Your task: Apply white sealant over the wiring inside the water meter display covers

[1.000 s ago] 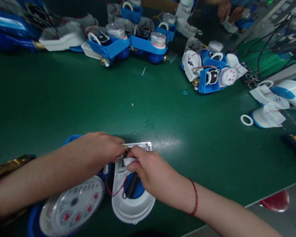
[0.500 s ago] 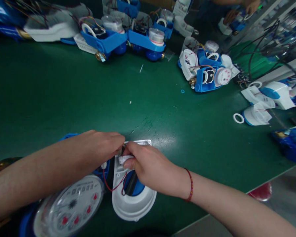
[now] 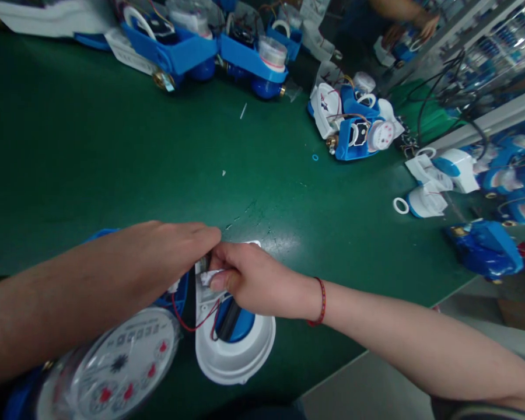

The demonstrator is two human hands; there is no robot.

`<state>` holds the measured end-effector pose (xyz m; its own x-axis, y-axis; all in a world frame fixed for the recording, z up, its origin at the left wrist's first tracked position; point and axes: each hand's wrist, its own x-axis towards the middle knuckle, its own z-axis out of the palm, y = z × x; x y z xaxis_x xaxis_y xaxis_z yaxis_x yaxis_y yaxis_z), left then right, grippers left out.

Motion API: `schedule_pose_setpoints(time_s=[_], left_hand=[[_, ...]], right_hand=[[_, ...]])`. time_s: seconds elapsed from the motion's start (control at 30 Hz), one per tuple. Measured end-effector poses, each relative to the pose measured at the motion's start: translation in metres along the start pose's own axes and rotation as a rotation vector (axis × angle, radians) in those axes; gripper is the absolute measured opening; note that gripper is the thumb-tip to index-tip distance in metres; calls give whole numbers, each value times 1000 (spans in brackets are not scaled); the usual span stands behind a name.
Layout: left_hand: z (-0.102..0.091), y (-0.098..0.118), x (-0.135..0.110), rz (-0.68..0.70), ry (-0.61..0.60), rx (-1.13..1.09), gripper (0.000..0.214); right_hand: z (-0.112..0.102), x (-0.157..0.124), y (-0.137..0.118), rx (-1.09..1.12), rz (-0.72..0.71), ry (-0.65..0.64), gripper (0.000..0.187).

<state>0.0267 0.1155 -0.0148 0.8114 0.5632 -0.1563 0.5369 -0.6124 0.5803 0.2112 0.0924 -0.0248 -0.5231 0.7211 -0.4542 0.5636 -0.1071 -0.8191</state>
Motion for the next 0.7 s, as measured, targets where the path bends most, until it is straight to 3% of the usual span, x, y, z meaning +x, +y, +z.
schedule_pose_setpoints(time_s=[0.17,0.7], left_hand=[[-8,4,3,-65,-97,53,34],[2,-1,-1,-9,-8,37,33]], right_hand=[[-3,-1,0,37,39,-6,18],[-9,-15,3,229,165,-8,13]])
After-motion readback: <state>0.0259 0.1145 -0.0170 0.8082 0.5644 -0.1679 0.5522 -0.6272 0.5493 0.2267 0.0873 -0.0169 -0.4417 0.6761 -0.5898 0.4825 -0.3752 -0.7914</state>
